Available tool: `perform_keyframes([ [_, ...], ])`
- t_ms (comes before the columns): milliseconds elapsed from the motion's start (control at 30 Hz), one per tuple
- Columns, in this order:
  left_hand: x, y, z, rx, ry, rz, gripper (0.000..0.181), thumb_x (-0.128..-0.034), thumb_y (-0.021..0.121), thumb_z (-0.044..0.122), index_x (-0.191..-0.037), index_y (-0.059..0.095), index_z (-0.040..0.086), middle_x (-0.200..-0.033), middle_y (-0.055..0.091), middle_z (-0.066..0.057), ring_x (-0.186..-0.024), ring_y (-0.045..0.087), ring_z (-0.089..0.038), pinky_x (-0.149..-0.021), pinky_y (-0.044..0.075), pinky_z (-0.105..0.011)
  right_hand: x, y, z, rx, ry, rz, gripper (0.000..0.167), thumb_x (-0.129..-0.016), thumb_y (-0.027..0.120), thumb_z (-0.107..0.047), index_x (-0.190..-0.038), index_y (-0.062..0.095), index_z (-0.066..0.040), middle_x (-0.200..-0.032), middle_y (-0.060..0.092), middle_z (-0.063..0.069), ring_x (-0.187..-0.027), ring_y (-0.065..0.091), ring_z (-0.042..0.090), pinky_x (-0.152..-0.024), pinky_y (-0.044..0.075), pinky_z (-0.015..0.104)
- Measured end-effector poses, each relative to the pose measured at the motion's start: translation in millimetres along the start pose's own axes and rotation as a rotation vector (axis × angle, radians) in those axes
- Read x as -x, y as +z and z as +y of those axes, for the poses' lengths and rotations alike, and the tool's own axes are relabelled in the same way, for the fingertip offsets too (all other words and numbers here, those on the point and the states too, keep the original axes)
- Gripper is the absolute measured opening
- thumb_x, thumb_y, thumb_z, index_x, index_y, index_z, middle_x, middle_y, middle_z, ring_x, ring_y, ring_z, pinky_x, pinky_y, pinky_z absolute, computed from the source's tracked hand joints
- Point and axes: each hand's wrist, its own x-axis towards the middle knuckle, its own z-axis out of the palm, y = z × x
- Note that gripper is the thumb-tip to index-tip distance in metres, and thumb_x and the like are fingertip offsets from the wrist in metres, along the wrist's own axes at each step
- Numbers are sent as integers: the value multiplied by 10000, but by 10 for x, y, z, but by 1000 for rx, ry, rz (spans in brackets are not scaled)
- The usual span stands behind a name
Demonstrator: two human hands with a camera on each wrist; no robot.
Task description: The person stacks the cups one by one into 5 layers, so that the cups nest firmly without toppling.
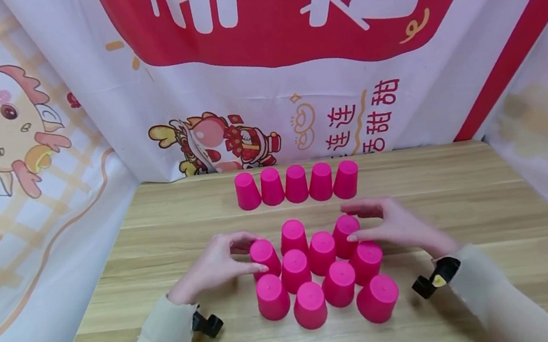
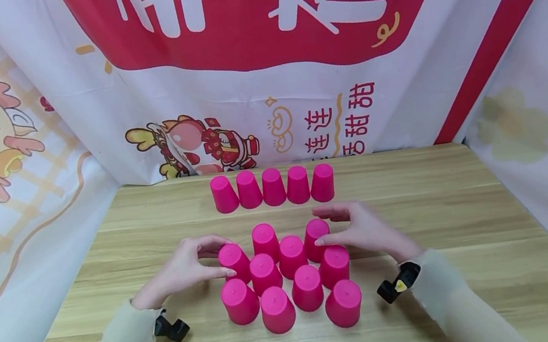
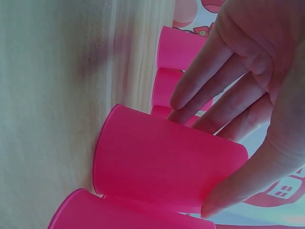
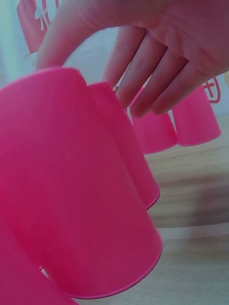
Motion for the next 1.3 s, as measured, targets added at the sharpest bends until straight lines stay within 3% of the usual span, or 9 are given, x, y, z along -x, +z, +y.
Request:
perform_keyframes([
  [200, -14, -3, 16, 4, -1, -17, 550, -770, 888, 471, -1233, 700, 243, -1122, 703, 123, -1053, 662, -105, -938, 548, -377, -43, 30, -3, 4, 16, -30, 617, -781, 893, -400, -1322, 689, -183, -1157, 706, -37, -1104, 640, 253, -901, 562, 432],
  [400, -10, 12, 5, 5, 5, -27, 567, -778, 893, 432, -1259, 677, 224, -1148, 696, 101, -1084, 656, -131, -950, 543, -383, -65, 30, 2, 18, 3, -34, 557, -774, 896, -417, -1267, 713, -235, -1130, 714, -49, -1070, 656, 236, -894, 564, 409],
  [767, -51, 97, -133, -88, 25, -91, 587, -803, 882, 398, -1313, 652, 222, -1142, 679, 136, -1056, 633, -98, -954, 529, -386, -61, 42, 24, 9, 1, -31, 604, -790, 885, -419, -1315, 688, -195, -1151, 709, -32, -1091, 653, 248, -902, 566, 417],
  [1067, -39, 81, -143, -93, 33, -70, 581, -800, 893, 352, -1309, 646, 219, -1144, 673, 146, -1064, 620, -95, -955, 521, -380, -54, 45, 31, 9, -18, -23, 637, -785, 886, -426, -1329, 682, -166, -1151, 712, -40, -1079, 662, 228, -902, 567, 417],
  [1300, -66, -82, -89, -33, 35, 14, 605, -803, 898, 303, -1330, 626, 183, -1208, 678, 96, -1178, 618, -164, -1019, 491, -472, -50, 54, 25, -2, -33, -23, 609, -800, 882, -395, -1323, 684, -153, -1152, 713, -32, -1079, 663, 247, -904, 566, 403],
])
